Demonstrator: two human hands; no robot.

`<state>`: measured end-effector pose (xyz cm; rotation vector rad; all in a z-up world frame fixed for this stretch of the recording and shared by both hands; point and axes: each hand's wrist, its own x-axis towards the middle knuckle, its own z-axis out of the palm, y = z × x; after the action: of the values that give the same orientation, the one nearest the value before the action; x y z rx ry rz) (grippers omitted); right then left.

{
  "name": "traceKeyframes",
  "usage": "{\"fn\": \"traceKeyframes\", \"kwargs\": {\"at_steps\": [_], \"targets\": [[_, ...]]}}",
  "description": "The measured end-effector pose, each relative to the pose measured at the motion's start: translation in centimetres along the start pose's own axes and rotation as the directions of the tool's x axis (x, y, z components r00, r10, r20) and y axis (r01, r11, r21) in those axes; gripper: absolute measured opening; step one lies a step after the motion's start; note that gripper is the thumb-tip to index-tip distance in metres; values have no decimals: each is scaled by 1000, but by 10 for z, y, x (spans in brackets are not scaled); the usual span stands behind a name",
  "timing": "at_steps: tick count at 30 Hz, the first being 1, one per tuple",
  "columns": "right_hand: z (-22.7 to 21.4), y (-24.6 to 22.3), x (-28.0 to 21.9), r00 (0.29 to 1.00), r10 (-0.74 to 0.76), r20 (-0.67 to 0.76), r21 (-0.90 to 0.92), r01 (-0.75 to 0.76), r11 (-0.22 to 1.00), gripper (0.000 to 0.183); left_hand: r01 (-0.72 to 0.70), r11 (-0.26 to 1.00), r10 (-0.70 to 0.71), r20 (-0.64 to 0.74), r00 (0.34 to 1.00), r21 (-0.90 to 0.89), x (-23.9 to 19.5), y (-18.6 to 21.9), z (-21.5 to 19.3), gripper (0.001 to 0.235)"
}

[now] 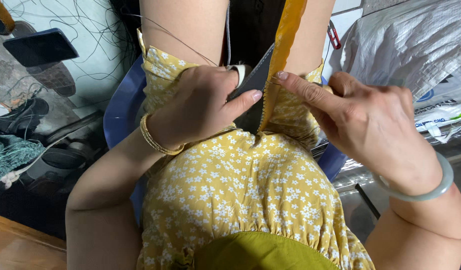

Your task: The person hand-sews the sole of a shoe using a needle and thread. They repeatedly push the needle through the sole and pull the thread tight to secure the stitching.

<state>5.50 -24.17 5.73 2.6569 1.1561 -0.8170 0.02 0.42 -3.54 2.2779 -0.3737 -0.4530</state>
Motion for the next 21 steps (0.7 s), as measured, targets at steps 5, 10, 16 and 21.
{"fn": "traceKeyframes", "kwargs": {"at_steps": [5, 10, 16, 21], "targets": [[-12, -17, 0, 999, 38, 0, -278, -36, 960, 61, -69, 993, 76, -75, 994, 93, 1, 40, 4, 31], [3, 3, 17, 989, -9, -144, 434, 71, 898, 27, 53, 899, 51, -225, 973, 435, 5, 66, 34, 26], [16, 1, 27, 990, 10, -139, 600, 76, 796, 13, 80, 869, 56, -257, 965, 489, 8, 73, 44, 27], [13, -9, 22, 978, 38, -207, 522, 77, 849, 14, 53, 873, 71, -234, 970, 484, 2, 62, 31, 24]]}}
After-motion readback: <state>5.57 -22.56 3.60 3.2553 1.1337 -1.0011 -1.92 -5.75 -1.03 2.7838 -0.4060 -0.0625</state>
